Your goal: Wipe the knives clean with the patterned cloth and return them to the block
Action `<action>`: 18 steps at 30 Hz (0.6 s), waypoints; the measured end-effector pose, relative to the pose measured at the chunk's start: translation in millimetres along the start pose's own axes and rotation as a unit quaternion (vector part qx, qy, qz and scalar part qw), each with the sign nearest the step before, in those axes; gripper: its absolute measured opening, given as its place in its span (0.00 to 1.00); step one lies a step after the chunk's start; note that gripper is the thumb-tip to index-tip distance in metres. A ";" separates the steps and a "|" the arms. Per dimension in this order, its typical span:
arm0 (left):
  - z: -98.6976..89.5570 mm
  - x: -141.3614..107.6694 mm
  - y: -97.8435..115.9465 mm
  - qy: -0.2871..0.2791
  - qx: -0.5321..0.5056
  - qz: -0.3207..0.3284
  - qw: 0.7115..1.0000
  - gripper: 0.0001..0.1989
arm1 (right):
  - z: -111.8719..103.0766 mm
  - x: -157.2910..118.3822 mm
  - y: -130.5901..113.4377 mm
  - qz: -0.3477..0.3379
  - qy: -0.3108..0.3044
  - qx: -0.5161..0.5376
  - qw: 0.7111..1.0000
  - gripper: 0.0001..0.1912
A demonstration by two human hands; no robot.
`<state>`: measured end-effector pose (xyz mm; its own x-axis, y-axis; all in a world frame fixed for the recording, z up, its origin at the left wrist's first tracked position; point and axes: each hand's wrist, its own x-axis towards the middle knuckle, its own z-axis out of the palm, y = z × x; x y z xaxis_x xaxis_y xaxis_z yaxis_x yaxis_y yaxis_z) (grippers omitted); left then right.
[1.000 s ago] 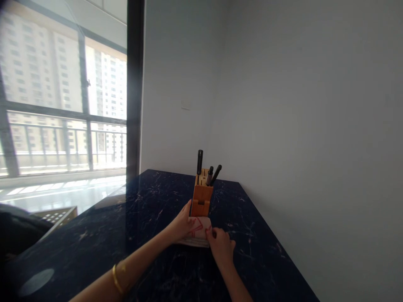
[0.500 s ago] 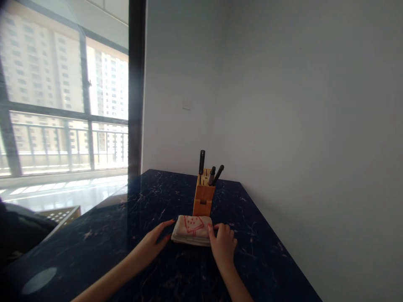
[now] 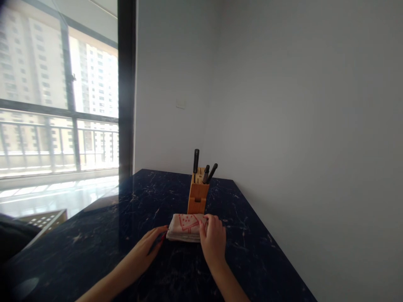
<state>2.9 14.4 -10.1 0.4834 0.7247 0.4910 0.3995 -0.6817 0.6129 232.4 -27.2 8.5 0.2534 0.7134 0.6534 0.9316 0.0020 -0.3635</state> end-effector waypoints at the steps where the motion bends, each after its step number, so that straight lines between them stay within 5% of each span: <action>1: 0.1 -0.4 0.2 -0.005 0.002 0.008 1.000 0.19 | -1.7 0.3 -4.1 -0.011 -0.004 0.003 1.000 0.13; 9: 5.6 -3.4 -0.9 -0.031 0.013 0.038 0.999 0.21 | -16.2 30.8 -28.9 -0.022 -0.011 0.094 0.995 0.11; 14: 9.9 -3.1 -4.7 -0.027 0.013 0.032 0.999 0.20 | -59.3 100.5 -71.4 -0.100 0.073 0.137 0.983 0.13; 18: 7.4 -3.0 -1.2 -0.019 0.017 0.039 0.999 0.20 | -92.9 163.0 -108.1 -0.183 0.128 0.047 0.974 0.16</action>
<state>6.8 12.2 -16.9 0.5433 0.6659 0.5113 0.3863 -0.7390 0.5520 197.2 23.8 215.9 -0.0230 0.4556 0.8899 0.9467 0.2961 -0.1271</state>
